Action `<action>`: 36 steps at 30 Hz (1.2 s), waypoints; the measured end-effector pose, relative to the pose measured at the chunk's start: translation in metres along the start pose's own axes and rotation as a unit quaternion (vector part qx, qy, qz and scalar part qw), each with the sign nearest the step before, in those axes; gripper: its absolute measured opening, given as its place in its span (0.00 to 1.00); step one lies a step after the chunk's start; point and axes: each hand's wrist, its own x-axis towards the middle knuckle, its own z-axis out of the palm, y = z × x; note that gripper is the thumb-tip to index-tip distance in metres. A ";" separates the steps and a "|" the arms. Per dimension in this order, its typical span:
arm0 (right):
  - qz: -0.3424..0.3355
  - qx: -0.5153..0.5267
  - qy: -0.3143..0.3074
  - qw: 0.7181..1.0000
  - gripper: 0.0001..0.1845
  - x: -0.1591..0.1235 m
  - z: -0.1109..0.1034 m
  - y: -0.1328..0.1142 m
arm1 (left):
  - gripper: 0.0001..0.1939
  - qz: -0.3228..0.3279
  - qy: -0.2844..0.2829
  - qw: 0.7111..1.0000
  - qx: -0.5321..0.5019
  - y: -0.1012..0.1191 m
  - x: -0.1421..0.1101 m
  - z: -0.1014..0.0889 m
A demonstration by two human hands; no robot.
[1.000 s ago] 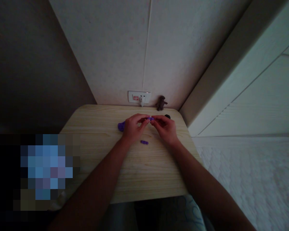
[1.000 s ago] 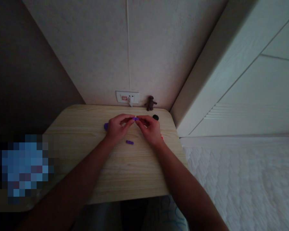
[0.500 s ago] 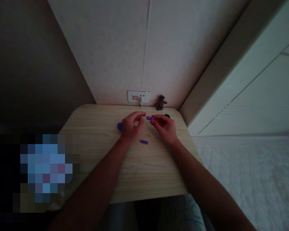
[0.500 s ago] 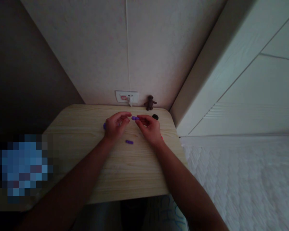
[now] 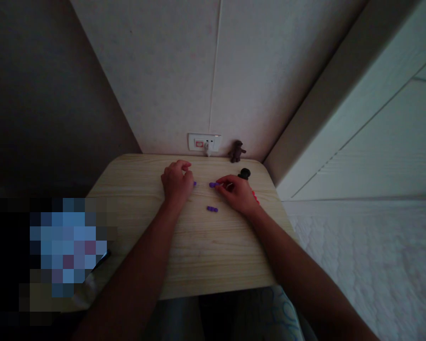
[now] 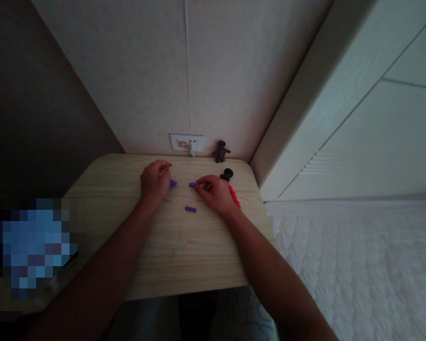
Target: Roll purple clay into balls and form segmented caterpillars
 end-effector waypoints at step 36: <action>-0.054 0.158 0.098 0.981 0.19 0.003 0.000 -0.005 | 0.22 0.044 -0.267 0.928 -0.255 0.043 -0.010 -0.006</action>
